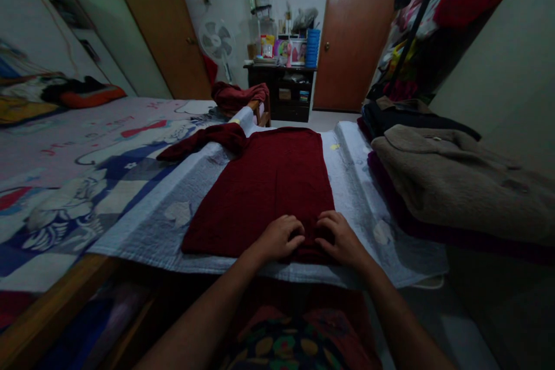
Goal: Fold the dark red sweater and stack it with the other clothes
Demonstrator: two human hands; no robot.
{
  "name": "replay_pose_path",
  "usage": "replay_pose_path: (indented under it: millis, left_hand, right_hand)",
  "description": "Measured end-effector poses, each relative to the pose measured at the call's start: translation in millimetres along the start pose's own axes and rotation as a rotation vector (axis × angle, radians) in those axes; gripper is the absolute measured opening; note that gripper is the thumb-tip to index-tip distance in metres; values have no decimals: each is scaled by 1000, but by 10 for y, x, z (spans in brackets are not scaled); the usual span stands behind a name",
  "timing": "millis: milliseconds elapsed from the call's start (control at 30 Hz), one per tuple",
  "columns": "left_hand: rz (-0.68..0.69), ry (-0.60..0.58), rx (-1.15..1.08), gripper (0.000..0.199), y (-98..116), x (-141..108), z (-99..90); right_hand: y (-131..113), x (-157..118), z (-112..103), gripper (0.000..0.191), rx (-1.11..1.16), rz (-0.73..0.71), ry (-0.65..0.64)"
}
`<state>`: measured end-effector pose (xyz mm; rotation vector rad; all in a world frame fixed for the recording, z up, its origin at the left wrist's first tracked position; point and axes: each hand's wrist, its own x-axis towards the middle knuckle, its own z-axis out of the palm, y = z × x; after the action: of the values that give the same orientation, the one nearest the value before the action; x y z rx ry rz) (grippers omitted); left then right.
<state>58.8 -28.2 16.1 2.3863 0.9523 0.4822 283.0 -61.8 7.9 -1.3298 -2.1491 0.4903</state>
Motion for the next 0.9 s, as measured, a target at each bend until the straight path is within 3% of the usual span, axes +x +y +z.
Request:
replay_pose_path:
  millis: [133, 333, 600, 900]
  left_hand:
    - [36, -69, -68, 30, -19, -30, -80]
    - [7, -73, -134, 20, -46, -38, -91]
    - [-78, 3, -260, 22, -86, 10, -33]
    - [-124, 7, -387, 27, -94, 22, -45]
  right_hand:
    - [-101, -39, -26, 6, 76, 18, -88]
    - [-57, -62, -21, 23, 121, 57, -143]
    - [-66, -30, -19, 10, 264, 66, -70]
    - [-54, 12, 48, 27, 266, 149, -9]
